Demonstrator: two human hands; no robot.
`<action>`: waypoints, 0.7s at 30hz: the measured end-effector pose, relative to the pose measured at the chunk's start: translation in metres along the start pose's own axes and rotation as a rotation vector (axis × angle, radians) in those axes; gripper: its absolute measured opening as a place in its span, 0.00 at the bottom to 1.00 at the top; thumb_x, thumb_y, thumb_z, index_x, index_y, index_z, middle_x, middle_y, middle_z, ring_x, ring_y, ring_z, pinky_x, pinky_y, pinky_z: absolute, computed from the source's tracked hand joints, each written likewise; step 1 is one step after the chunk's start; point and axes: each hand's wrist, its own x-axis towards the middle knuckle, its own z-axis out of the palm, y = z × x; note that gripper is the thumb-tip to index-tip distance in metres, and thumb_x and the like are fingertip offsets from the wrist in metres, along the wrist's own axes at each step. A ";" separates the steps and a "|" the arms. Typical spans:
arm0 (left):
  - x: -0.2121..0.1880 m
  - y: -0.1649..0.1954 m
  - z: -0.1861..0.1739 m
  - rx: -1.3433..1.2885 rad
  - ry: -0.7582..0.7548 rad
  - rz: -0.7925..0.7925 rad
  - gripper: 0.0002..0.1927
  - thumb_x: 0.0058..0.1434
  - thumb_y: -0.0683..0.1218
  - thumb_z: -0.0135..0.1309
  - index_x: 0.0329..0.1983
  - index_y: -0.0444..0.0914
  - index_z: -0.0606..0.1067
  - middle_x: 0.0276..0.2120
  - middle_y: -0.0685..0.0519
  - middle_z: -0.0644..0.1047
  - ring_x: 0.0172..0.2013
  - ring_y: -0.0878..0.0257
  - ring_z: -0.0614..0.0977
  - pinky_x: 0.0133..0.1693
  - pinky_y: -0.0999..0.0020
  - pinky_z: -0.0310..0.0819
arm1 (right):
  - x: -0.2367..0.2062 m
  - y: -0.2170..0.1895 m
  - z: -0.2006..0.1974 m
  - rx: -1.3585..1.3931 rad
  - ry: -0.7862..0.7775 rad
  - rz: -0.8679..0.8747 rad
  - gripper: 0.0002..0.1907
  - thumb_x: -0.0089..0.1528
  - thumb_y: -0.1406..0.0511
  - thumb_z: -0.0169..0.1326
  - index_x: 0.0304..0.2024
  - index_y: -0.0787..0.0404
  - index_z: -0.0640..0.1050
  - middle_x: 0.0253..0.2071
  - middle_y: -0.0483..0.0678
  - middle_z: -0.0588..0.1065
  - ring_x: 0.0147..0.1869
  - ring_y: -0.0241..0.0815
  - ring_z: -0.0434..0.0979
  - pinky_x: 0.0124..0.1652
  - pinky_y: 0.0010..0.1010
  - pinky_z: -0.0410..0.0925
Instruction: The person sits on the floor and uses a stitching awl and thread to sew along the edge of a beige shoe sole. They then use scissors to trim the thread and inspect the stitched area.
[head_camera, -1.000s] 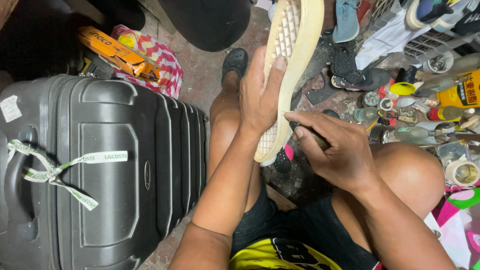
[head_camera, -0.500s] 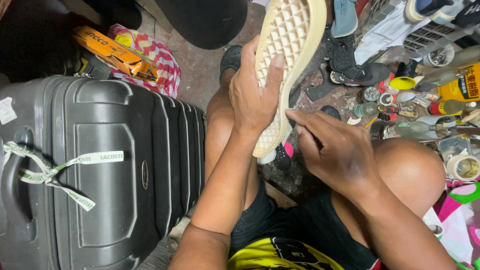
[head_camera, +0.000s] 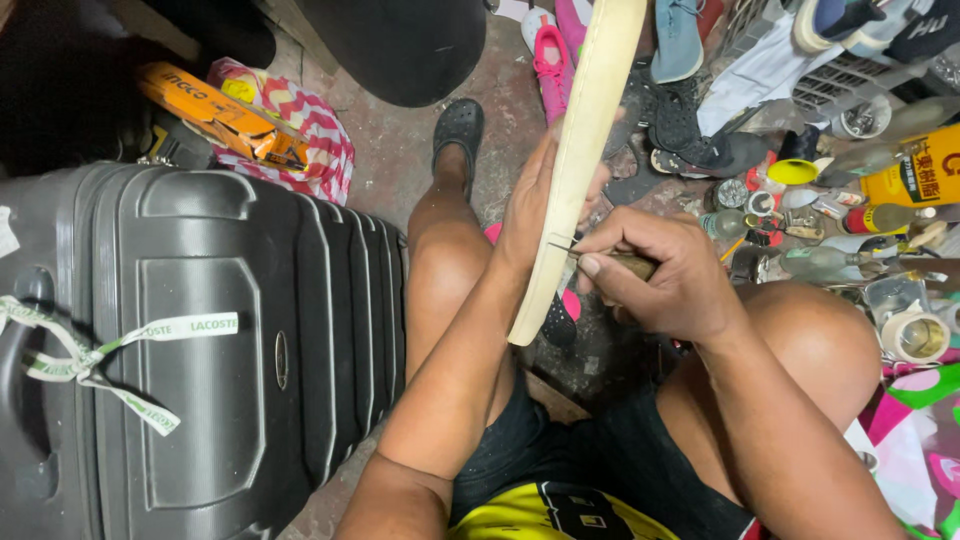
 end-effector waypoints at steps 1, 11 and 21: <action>-0.001 -0.001 -0.001 -0.023 -0.107 0.009 0.25 0.78 0.55 0.40 0.70 0.36 0.68 0.29 0.56 0.70 0.27 0.72 0.67 0.28 0.77 0.61 | 0.000 0.000 0.002 0.037 -0.007 0.028 0.02 0.64 0.69 0.56 0.39 0.61 0.79 0.26 0.40 0.80 0.23 0.26 0.75 0.24 0.20 0.68; -0.007 0.023 0.013 0.628 0.111 0.091 0.23 0.76 0.58 0.39 0.60 0.38 0.72 0.29 0.56 0.78 0.29 0.69 0.82 0.33 0.70 0.75 | -0.002 -0.022 0.004 -0.429 0.163 -0.218 0.05 0.63 0.67 0.63 0.38 0.61 0.78 0.32 0.48 0.77 0.32 0.40 0.79 0.33 0.28 0.68; 0.013 -0.014 0.021 0.556 0.191 0.069 0.22 0.75 0.59 0.38 0.46 0.37 0.74 0.26 0.53 0.73 0.28 0.66 0.74 0.31 0.66 0.69 | 0.002 0.011 -0.005 -0.368 0.195 -0.173 0.19 0.53 0.60 0.73 0.30 0.60 0.75 0.25 0.45 0.74 0.26 0.37 0.74 0.29 0.29 0.65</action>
